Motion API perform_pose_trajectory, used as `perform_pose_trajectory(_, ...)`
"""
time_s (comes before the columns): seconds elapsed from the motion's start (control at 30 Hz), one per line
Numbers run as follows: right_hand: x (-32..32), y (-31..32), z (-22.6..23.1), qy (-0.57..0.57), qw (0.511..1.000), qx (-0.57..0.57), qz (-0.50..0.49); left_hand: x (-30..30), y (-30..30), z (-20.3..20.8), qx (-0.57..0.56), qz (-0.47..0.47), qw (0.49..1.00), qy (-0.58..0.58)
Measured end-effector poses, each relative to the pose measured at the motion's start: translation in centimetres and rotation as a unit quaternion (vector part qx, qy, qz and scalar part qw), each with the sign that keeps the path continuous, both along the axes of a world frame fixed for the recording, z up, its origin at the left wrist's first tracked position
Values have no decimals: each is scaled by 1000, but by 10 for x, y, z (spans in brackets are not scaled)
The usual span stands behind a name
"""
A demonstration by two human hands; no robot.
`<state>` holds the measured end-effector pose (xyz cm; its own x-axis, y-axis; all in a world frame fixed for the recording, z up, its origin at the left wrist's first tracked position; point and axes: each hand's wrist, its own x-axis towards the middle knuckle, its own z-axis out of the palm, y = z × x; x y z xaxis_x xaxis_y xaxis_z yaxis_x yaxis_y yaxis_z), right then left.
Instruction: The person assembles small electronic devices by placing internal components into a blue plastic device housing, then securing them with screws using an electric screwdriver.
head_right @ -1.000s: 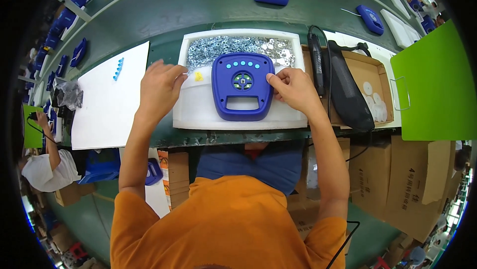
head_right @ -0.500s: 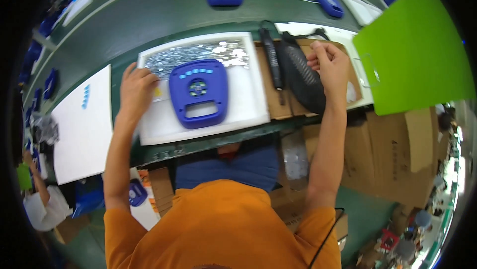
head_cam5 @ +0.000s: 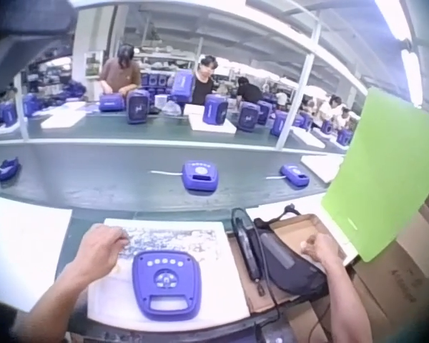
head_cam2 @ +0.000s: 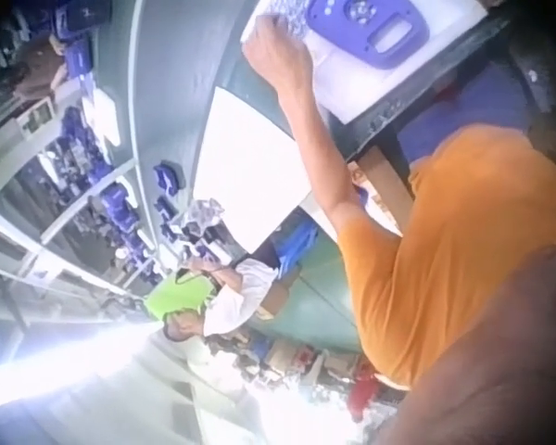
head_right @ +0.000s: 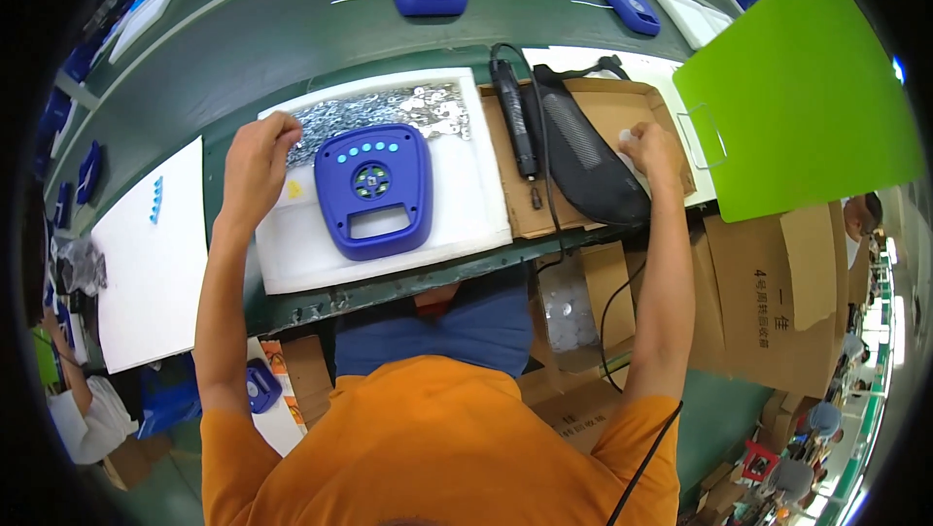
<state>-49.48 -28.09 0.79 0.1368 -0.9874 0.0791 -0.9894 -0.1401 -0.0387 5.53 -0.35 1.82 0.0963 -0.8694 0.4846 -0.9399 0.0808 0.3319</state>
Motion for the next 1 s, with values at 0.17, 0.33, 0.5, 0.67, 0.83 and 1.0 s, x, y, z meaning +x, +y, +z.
perform_pose_trajectory(0.17, 2, -6, -1, 20, 999, 13, 37, -25, -18, 14, 30, -55, 920, 387)
perform_pose_trajectory(0.33, 15, -4, -2, 99, 989, -94, 49, -17, -18, -14, 17, -65, 866, 496)
perform_pose_trajectory(0.5, 77, 46, 37, -196, 953, -148, 178, -7, -9, -10, 24, -83, 853, 515)
perform_pose_trajectory(0.67, 191, 135, 54, -415, 864, 111, 264, -13, -3, -1, 16, -57, 861, 505)
perform_pose_trajectory(0.83, 273, 182, 28, -411, 829, 91, 369, -7, -4, -14, 3, -95, 844, 529)
perform_pose_trajectory(1.0, 289, 185, 5, -349, 865, 30, 359, -8, -5, -10, 17, -72, 852, 518)
